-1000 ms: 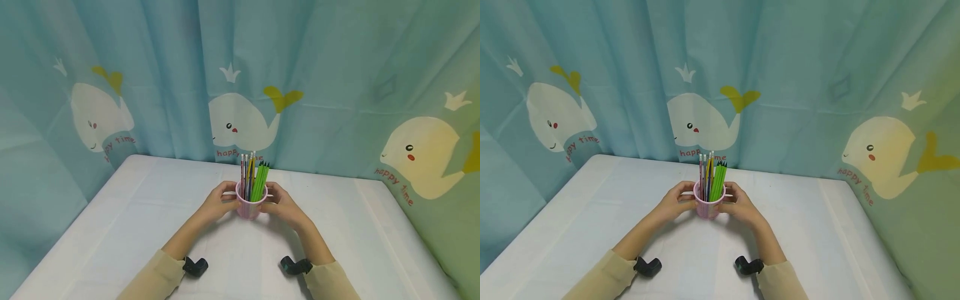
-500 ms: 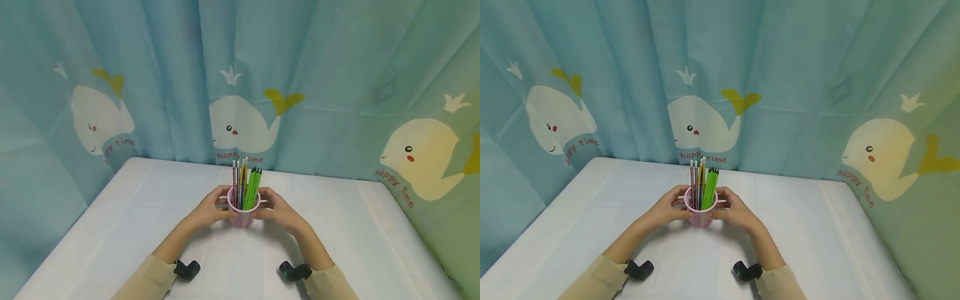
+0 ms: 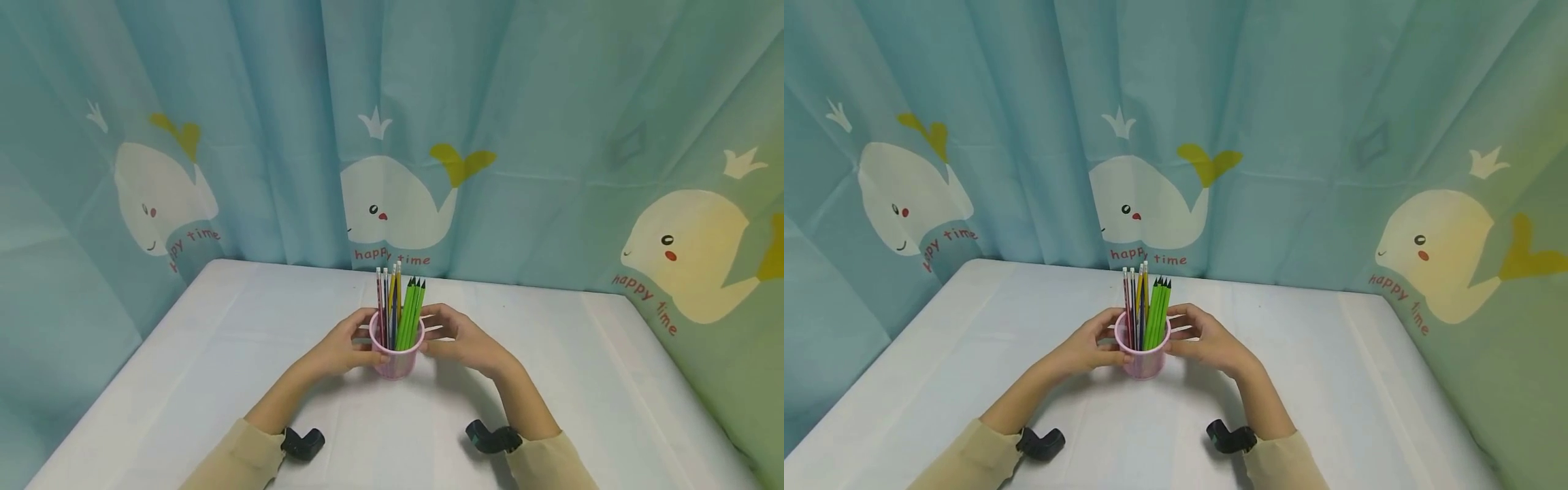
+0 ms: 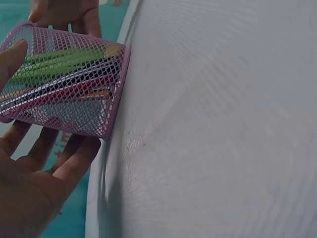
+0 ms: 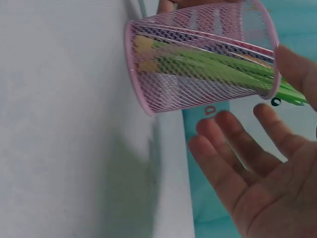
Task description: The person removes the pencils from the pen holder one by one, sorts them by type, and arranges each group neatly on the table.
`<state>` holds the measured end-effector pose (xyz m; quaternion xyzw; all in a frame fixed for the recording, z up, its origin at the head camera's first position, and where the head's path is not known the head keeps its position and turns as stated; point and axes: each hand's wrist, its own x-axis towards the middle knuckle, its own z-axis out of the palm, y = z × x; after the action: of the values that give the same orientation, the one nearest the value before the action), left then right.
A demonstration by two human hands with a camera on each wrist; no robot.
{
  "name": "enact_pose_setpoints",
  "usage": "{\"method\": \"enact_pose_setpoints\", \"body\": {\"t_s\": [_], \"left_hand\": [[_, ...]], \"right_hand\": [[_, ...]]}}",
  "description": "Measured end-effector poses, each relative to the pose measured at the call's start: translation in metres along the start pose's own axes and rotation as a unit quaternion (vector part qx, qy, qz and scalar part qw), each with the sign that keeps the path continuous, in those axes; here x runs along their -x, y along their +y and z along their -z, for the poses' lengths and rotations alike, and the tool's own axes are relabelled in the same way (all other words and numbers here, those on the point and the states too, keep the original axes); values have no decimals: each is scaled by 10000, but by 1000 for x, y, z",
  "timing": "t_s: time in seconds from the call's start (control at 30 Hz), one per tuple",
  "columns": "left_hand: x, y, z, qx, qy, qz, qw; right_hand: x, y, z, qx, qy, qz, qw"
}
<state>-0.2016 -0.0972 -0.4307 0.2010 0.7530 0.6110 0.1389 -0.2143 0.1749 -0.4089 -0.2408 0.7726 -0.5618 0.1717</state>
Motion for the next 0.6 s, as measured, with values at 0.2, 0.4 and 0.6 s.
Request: {"method": "enact_pose_setpoints", "body": {"t_s": [0.2,0.4,0.6], "left_hand": [[-1,-1,-2,78,-21,12,10000],[0,-2,-5,150,-41,-21,9999],[1,-3,-5,204,-82,-91,9997]], "right_hand": [[0,-5,0,-119,681,48,9976],[-4,-6,-10,12,1501,-75,9886],[-8,-5,-21,205,1906,-136,9814]]}}
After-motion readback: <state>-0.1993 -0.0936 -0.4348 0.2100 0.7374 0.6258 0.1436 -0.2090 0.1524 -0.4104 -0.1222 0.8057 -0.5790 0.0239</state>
